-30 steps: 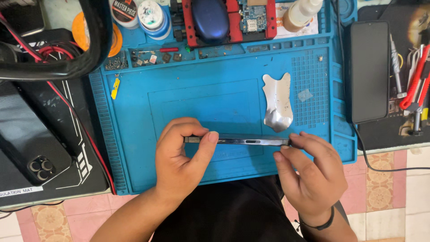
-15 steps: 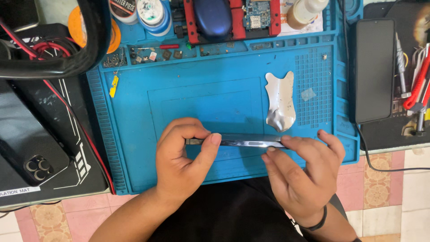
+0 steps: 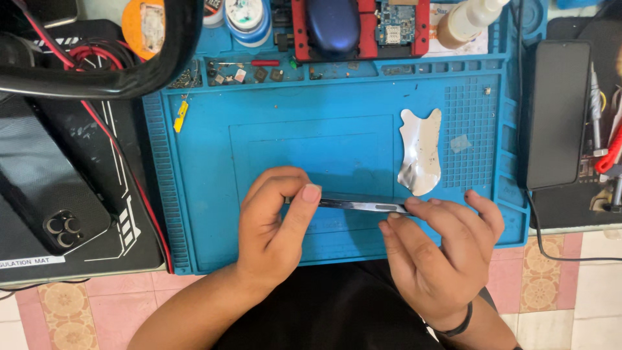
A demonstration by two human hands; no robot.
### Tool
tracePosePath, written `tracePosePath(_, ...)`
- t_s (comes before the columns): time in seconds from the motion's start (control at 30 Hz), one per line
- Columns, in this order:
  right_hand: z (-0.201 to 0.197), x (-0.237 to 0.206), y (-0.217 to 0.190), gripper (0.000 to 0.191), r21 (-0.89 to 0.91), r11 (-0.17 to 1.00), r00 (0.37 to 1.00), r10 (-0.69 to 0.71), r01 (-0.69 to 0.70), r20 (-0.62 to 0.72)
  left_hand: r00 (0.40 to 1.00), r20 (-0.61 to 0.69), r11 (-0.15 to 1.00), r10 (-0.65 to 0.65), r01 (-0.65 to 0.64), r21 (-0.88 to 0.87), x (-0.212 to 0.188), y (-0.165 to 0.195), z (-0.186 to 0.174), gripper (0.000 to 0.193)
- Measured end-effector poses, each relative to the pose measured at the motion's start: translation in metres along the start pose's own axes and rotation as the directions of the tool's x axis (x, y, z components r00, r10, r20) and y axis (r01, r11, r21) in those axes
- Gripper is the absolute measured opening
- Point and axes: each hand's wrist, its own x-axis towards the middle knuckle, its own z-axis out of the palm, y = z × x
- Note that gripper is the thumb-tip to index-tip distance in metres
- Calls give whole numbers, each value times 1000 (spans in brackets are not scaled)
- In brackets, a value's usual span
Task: The person cleans the edges of a smartphone with a cloth, then opens the device to reveal the internal components. They use a screwdriver to remove screws and a plastic pry tool to lift and remove a metal bracket from the phone's interior.
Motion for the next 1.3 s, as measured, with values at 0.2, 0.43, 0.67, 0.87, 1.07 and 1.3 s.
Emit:
tracePosePath(0.2,4,3,-3,24,-4,1000,1000,-12,12,-11,1000,11,1000,2,-1,-16,0,-1,-1,10)
tracePosePath(0.43,6,7,-1,26,72,994,996,-84,84,-6,999,30,996,-31,33,-81,-2,-1,-3,10)
tracePosePath(0.67,5,13,-6,25,67,995,998,-68,67,15,999,46,997,0,4,-81,-2,-2,-4,11)
tracePosePath(0.87,6,18,-11,26,91,994,997,-69,65,39,998,59,994,-11,17,-107,-4,-3,-7,15)
tracePosePath(1.07,9,23,-18,27,108,989,993,-108,102,51,998,67,993,-18,26,-115,-6,-4,-8,19)
tracePosePath(1.3,16,32,-32,28,160,980,989,-131,119,63,998,58,991,9,-1,-136,-6,-6,-9,25)
